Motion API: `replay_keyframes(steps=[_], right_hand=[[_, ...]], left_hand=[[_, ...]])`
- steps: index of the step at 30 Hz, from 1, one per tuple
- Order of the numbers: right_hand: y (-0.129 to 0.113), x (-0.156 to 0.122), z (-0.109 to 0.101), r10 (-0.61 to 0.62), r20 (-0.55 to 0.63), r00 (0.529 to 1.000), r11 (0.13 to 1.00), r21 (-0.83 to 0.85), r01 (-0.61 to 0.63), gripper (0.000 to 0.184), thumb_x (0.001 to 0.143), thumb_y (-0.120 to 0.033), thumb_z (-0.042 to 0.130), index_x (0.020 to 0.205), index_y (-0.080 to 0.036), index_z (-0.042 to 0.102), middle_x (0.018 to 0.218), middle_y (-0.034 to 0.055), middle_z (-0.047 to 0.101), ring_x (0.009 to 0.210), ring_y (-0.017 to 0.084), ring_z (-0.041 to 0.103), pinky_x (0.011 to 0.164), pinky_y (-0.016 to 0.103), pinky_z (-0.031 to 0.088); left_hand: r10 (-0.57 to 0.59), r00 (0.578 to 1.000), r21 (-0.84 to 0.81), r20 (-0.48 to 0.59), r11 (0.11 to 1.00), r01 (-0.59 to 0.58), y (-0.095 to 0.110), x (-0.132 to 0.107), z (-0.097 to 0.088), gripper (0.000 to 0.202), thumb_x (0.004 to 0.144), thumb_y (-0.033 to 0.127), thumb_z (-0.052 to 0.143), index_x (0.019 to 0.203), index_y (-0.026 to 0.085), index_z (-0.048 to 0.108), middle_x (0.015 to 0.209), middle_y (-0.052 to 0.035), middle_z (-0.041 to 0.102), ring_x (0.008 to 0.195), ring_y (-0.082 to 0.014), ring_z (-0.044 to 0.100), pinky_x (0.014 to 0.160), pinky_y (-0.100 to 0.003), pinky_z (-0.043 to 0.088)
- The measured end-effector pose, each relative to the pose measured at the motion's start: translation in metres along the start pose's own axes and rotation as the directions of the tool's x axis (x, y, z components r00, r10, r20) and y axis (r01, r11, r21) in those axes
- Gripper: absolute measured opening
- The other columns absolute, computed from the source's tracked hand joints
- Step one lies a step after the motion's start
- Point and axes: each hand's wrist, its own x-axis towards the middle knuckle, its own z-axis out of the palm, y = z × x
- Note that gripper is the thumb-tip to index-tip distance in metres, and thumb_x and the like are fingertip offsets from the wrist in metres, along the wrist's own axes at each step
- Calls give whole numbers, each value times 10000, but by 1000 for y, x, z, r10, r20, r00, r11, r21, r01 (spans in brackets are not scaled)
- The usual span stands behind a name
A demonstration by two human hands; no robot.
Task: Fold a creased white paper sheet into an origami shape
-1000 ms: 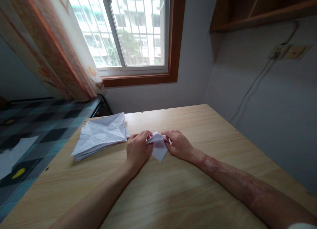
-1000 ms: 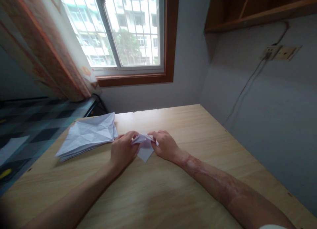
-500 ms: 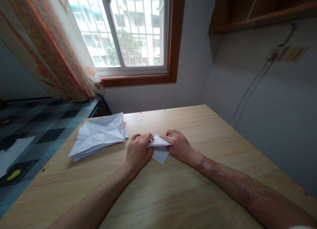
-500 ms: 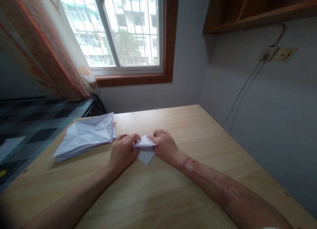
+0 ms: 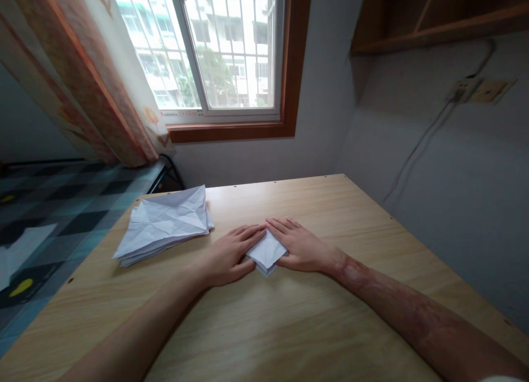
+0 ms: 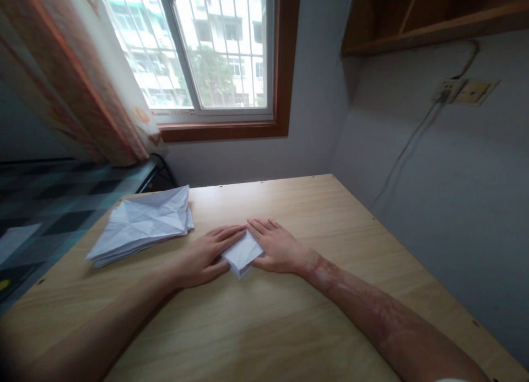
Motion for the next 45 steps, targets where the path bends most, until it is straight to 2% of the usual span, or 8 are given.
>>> replay_keyframes(steps=[5, 11, 16, 20, 26, 31, 37, 45], right_hand=[[6, -2, -4, -4, 73, 997, 997, 78, -1, 1241, 903, -864, 676, 1794, -159, 177, 1850, 175, 185, 1723, 363, 209, 1415, 520, 143], [1, -2, 0, 41, -43, 998, 997, 61, -38, 741, 1153, -563, 470, 1774, -205, 282, 1821, 141, 310, 1703, 295, 295, 1395, 519, 224], [-5, 1, 1, -4, -178, 984, 999, 43, 11, 459, 1131, -273, 531, 1584, -231, 596, 1652, 116, 593, 1523, 298, 548, 1279, 509, 418], [-5, 3, -2, -39, -306, 951, 997, 51, 58, 227, 1038, -198, 666, 1240, -241, 761, 1303, 97, 763, 1197, 280, 688, 1088, 447, 532], [-4, 3, -3, -49, -320, 946, 998, 20, 58, 61, 949, -199, 740, 993, -222, 705, 986, 61, 712, 975, 256, 652, 946, 397, 512], [-5, 2, -9, -108, -289, 951, 986, 92, 139, 80, 942, -205, 752, 971, -220, 680, 813, 3, 660, 829, 218, 619, 958, 380, 497], [-3, 3, -6, -193, -233, 953, 962, 147, 230, 148, 1075, -165, 615, 986, -225, 717, 905, 35, 738, 886, 217, 651, 890, 348, 513], [4, 6, -2, 120, -378, 918, 986, 156, -65, 247, 962, -163, 758, 1193, -202, 678, 1187, 103, 721, 1118, 281, 636, 1010, 421, 523]], left_hand=[[28, 995, -30, 91, 999, -25, -4, -3, 0, 817, 1131, 549, 496, 1806, 330, 92, 1851, -65, 218, 1705, -303, 283, 1411, -513, 190], [-77, 997, 52, -4, 996, 77, 1, 2, 9, 605, 1172, 434, 424, 1750, 269, 355, 1788, -103, 407, 1650, -301, 411, 1360, -548, 311], [-28, 975, 128, -222, 990, 57, 13, 7, 12, 310, 1131, 309, 519, 1240, 247, 803, 1349, -103, 782, 1171, -287, 742, 1041, -476, 585], [17, 963, 91, -270, 996, 8, 21, 9, 10, 228, 1091, 273, 581, 1098, 228, 805, 1136, -74, 828, 991, -240, 765, 885, -389, 621], [-75, 946, 111, -315, 987, 115, 22, 10, 6, 363, 977, 486, 757, 1217, 218, 806, 1280, -100, 821, 1124, -312, 782, 1026, -486, 617], [-73, 945, 176, -319, 975, 135, 18, 11, 11, 246, 1087, 279, 595, 1218, 251, 801, 1306, -75, 813, 1231, -314, 731, 1062, -512, 581], [-114, 929, 150, -352, 973, 176, 21, 10, 14, 226, 1079, 348, 619, 1058, 217, 804, 1126, -89, 834, 1007, -278, 771, 925, -444, 621], [-50, 949, 6, -312, 998, 55, 12, 12, 12, 277, 1100, 240, 542, 1161, 259, 812, 1285, -63, 826, 1182, -248, 762, 1082, -449, 594]])
